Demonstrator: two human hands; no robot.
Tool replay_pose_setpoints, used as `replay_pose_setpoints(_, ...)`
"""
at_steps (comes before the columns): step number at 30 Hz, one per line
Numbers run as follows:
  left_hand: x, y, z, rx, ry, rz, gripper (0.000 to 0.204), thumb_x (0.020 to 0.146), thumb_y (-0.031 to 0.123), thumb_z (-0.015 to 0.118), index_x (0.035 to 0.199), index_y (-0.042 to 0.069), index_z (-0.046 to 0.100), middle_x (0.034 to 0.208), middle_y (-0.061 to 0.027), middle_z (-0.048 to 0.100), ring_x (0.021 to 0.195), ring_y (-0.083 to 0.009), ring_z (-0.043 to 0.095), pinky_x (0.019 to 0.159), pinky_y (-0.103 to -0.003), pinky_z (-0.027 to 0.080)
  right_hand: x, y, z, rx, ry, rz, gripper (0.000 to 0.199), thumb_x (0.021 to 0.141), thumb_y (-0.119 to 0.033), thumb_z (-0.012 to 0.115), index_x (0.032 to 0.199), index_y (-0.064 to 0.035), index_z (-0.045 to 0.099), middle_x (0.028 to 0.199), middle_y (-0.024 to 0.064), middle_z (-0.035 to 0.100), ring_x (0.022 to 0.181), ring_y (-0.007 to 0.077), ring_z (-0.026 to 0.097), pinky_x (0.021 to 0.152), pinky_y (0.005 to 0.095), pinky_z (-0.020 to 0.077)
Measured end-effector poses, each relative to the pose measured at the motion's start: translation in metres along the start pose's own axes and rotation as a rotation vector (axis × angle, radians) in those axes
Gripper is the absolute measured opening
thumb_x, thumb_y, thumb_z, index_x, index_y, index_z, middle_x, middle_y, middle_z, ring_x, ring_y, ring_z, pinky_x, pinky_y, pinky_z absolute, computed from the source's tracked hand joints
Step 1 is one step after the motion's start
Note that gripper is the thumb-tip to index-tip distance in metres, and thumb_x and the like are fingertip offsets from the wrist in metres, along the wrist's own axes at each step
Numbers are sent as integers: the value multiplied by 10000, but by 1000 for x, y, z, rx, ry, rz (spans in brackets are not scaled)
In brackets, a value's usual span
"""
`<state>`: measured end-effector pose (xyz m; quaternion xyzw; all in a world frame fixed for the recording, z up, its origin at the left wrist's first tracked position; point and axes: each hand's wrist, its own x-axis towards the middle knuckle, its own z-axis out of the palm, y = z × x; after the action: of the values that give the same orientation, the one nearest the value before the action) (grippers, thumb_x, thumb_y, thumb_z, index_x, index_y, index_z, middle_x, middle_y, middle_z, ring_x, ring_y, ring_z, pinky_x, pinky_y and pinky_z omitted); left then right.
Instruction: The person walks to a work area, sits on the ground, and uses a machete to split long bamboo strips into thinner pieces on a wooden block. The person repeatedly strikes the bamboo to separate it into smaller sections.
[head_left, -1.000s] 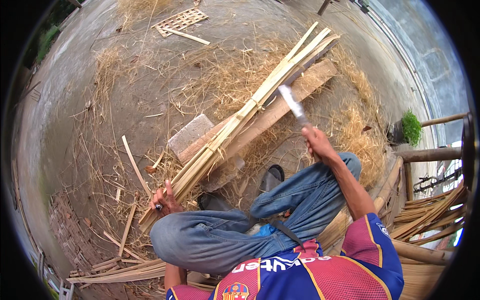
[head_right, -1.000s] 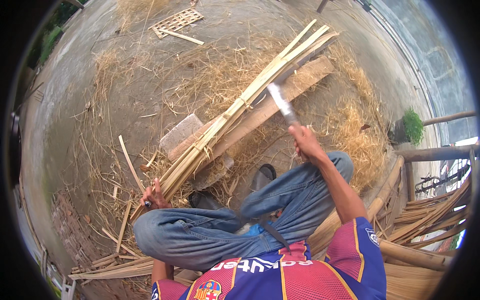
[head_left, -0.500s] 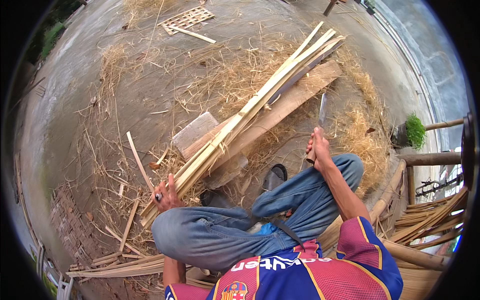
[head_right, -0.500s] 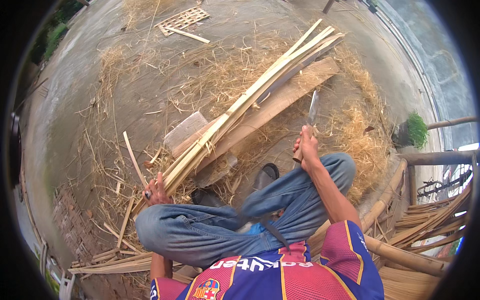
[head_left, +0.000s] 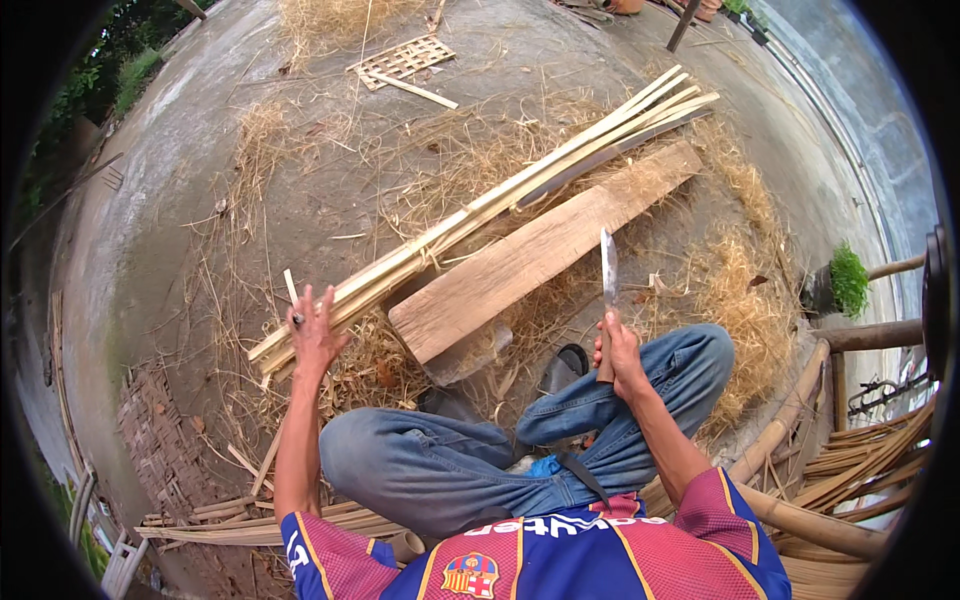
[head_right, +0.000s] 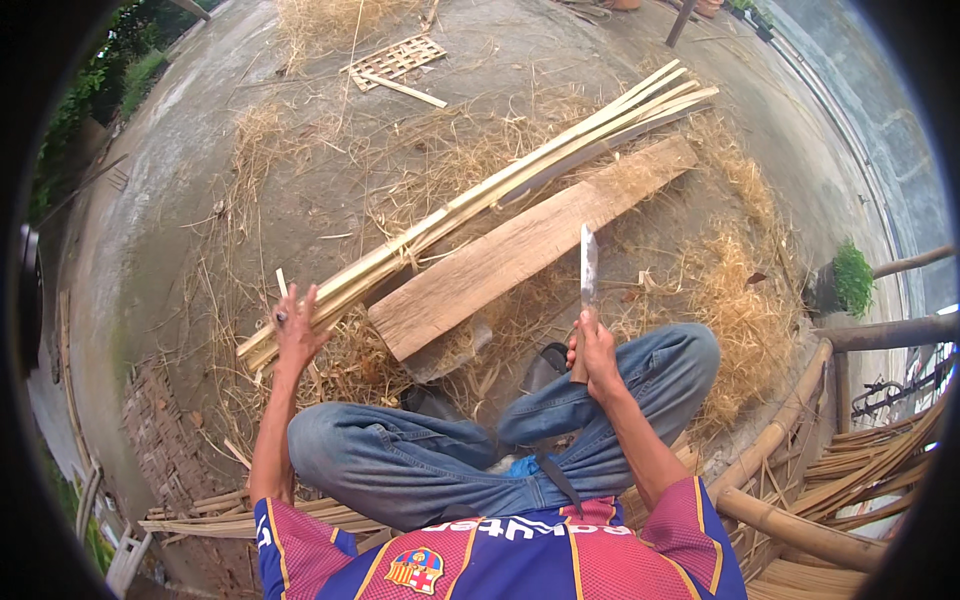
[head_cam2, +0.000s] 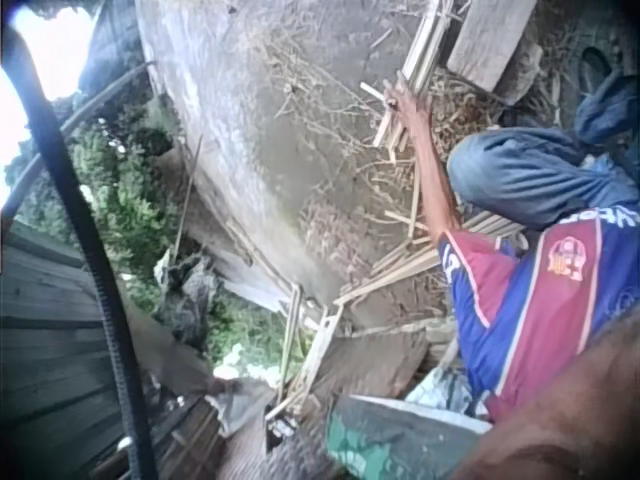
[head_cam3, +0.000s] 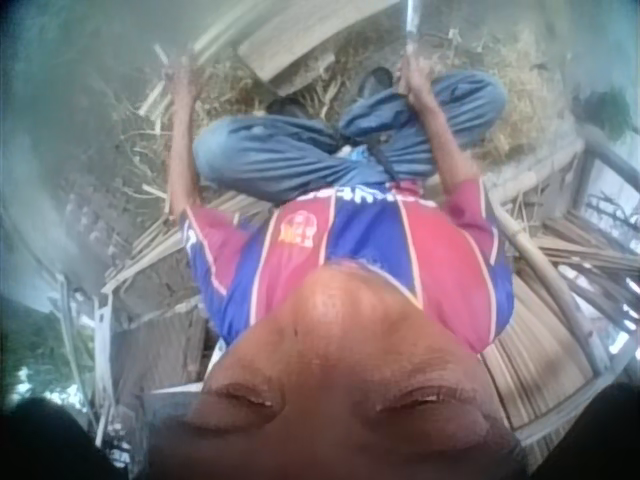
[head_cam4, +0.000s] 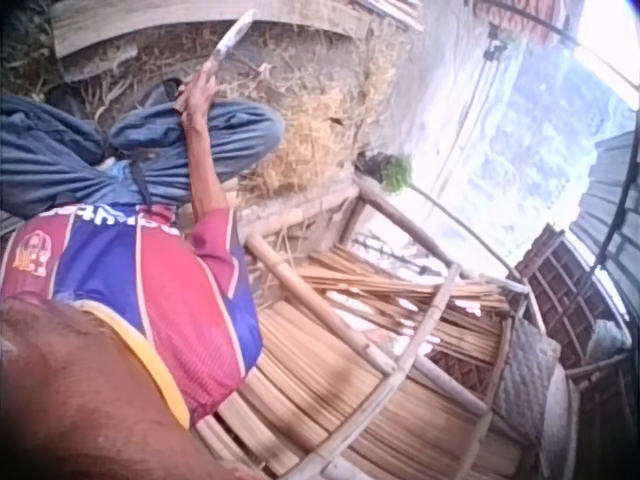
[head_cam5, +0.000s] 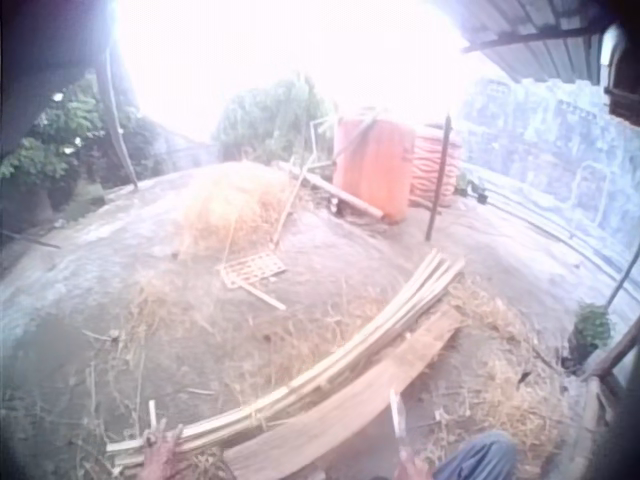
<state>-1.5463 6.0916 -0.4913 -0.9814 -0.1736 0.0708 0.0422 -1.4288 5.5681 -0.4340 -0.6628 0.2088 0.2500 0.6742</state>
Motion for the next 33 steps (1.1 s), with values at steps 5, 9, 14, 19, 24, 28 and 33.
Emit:
replay_pose_setpoints(5, -18, 6, 49, -380, 130, -21, 602, 969, 484, 561, 1462, 154, 459, 1431, -213, 484, 1324, -396, 454, 1112, -518, 317, -3, 23, -2, 0, 5, 62, 434, 1012, -502, 533, 1116, -83, 491, 760, 12, 532, 555, 95, 539, 497, 254, 486)
replay_pose_setpoints(9, 0, 3, 38, -517, 119, -75, 445, 1013, 423, 515, 1338, 129, 596, 1221, -170, 631, 1189, -345, 562, 1041, -509, 380, 2, 33, -3, 4, 20, 58, 383, 1018, -466, 541, 1082, -93, 483, 758, 21, 535, 552, 104, 541, 492, 263, 489)
replay_pose_setpoints(14, 26, -16, 14, -375, -52, -169, 523, 904, 494, 665, 1273, 124, 659, 1158, -145, 661, 1127, -304, 598, 1031, -537, 391, 8, 38, 0, -9, 0, 24, 369, 1010, -445, 568, 1066, -90, 482, 767, 31, 549, 556, 113, 550, 492, 271, 493)
replay_pose_setpoints(19, 43, -26, -35, -319, 114, 36, 418, 841, 477, 744, 986, 91, 683, 1025, -135, 688, 937, -308, 660, 779, -466, 483, 9, 48, -4, 7, 14, -21, 337, 998, -378, 615, 1073, -75, 487, 779, 31, 559, 590, 116, 580, 517, 283, 518)
replay_pose_setpoints(24, 21, 3, -151, -416, 332, -16, 333, 859, 393, 755, 967, 90, 669, 755, -92, 673, 719, -287, 660, 676, -435, 495, 6, 37, 4, -20, 47, -99, 348, 965, -314, 674, 1113, -72, 474, 793, 26, 579, 579, 105, 575, 518, 281, 519)
replay_pose_setpoints(28, 6, 17, -151, -549, 249, -115, 300, 873, 405, 747, 936, 121, 672, 690, -24, 648, 612, -188, 607, 584, -385, 474, 4, 23, 10, -13, -55, -18, 330, 990, -377, 630, 1075, -80, 512, 739, 4, 552, 537, 84, 527, 483, 256, 467)
replay_pose_setpoints(33, -32, 51, -73, -638, 264, -46, 274, 885, 409, 739, 946, 147, 687, 657, -12, 646, 564, -168, 594, 537, -362, 457, 4, 30, 16, -120, -16, -155, 378, 1003, -441, 582, 1010, -64, 558, 727, 7, 568, 550, 84, 538, 496, 258, 461)
